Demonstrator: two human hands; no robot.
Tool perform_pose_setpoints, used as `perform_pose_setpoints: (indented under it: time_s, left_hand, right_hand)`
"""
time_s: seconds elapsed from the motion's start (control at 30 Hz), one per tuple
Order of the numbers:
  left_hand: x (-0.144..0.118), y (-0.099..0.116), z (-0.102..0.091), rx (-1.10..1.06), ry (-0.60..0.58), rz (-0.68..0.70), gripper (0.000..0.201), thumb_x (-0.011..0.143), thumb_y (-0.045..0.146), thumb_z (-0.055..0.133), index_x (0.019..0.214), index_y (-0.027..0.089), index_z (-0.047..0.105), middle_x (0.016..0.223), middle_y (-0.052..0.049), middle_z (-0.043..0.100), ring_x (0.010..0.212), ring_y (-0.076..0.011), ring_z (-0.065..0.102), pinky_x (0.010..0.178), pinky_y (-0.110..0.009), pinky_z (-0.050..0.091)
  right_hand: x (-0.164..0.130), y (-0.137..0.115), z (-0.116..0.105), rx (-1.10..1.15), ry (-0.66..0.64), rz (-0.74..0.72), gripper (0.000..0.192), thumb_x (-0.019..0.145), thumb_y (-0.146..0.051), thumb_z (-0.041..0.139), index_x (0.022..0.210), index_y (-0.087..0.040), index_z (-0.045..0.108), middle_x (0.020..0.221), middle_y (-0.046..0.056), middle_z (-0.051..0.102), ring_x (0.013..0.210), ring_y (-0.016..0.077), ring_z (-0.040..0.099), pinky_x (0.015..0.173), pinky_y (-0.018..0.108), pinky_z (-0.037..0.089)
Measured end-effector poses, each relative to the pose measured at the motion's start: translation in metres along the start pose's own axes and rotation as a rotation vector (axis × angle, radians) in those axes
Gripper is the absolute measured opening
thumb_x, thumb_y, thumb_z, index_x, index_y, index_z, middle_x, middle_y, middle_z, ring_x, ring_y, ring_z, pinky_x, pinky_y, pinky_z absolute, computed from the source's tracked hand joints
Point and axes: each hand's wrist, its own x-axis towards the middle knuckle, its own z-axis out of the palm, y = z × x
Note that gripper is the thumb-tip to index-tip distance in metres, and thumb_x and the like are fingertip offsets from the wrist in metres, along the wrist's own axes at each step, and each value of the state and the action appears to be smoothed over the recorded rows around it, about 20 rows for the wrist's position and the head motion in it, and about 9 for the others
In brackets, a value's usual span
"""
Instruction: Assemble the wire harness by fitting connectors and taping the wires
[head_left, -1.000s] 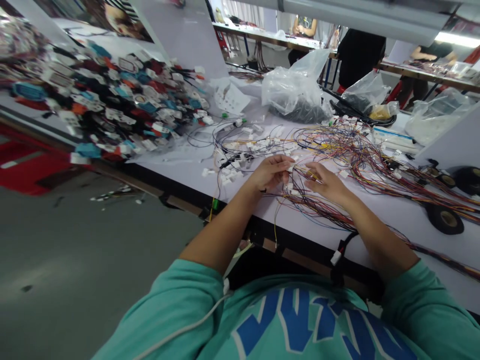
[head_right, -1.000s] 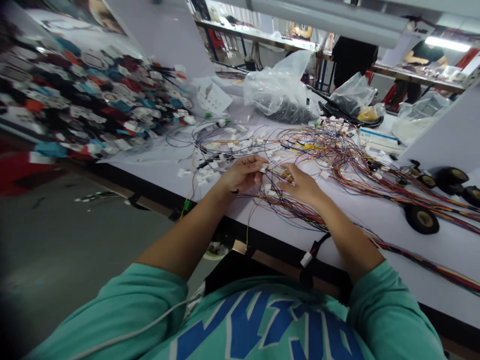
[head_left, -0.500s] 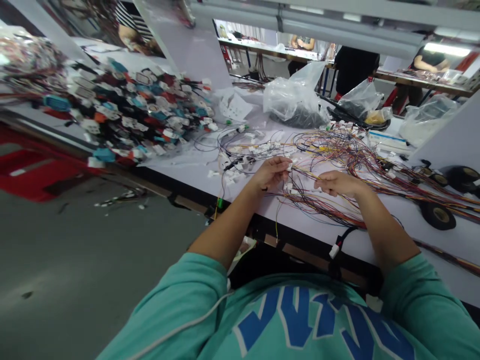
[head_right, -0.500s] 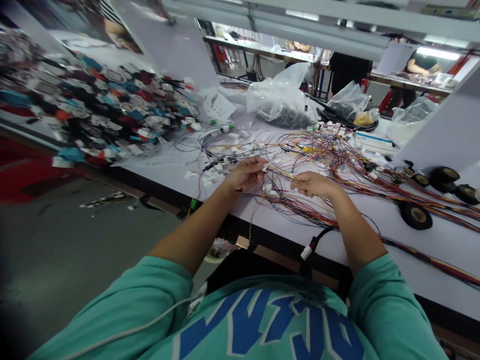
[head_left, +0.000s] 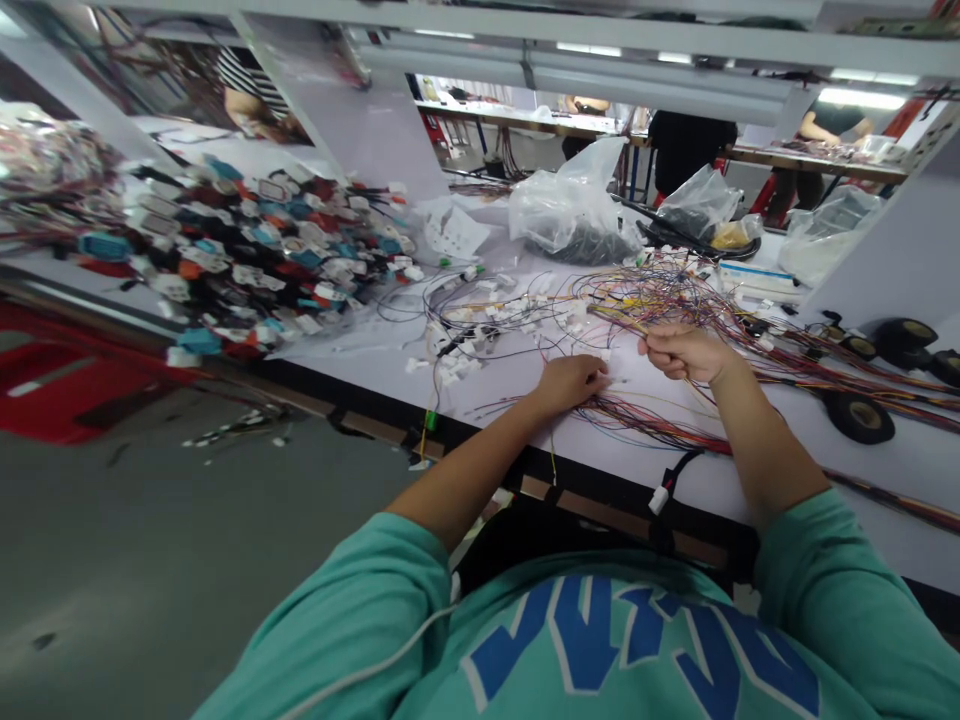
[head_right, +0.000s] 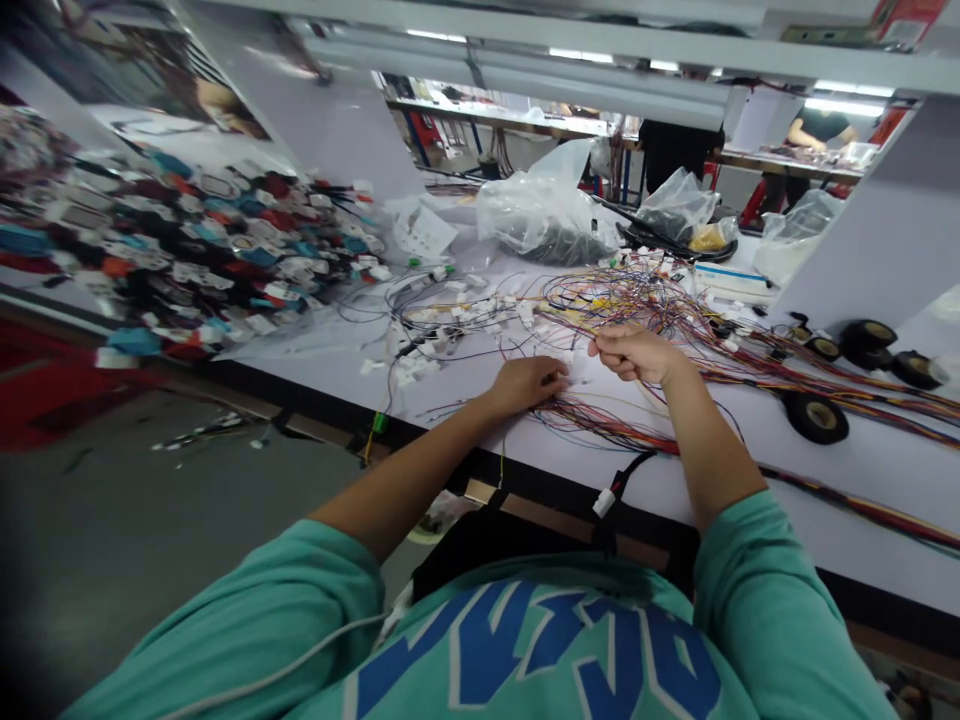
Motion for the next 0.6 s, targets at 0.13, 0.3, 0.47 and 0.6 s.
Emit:
perform_pose_setpoints:
  time_s: [0.13,0.3,0.47,0.6]
  left_hand:
    - [0.0,0.007,-0.005,0.193,-0.109,0.082,0.02,0.077,0.03,0.049,0.087,0.021,0.063,0.09,-0.002,0.065,0.085,-0.0173,0.058,0.067,-0.026,0.038]
    - [-0.002,0.007,-0.005,0.144,-0.068,0.102,0.017,0.076,0.025,0.048,0.08,0.019,0.063,0.088,-0.003,0.063,0.084,-0.0176,0.057,0.065,-0.026,0.037]
    - [0.002,-0.003,-0.008,-0.544,0.28,-0.043,0.007,0.071,0.023,0.052,0.069,0.017,0.056,0.067,0.001,0.058,0.056,-0.0079,0.049,0.054,-0.021,0.035]
    - [0.004,-0.015,-0.023,-1.221,0.491,-0.265,0.014,0.069,0.027,0.056,0.063,0.016,0.049,0.063,0.003,0.057,0.033,-0.001,0.03,0.034,-0.018,0.018]
  right_hand:
    - [0.003,0.002,0.004,-0.015,0.002,0.034,0.016,0.075,-0.026,0.058,0.073,-0.012,0.052,0.042,-0.01,0.033,0.032,0.0001,0.022,0.03,0.012,0.014]
    - [0.002,0.0,0.005,-0.034,0.004,0.025,0.015,0.075,-0.026,0.057,0.072,-0.012,0.052,0.042,-0.009,0.034,0.031,0.0,0.021,0.029,0.012,0.016]
    - [0.0,-0.003,0.003,-0.038,0.008,-0.01,0.015,0.074,-0.026,0.058,0.073,-0.012,0.053,0.044,-0.009,0.036,0.032,-0.0001,0.019,0.029,0.013,0.015]
    - [-0.002,-0.005,0.0,-0.045,0.009,-0.024,0.014,0.074,-0.025,0.057,0.073,-0.012,0.053,0.045,-0.009,0.036,0.032,0.0001,0.02,0.03,0.013,0.015]
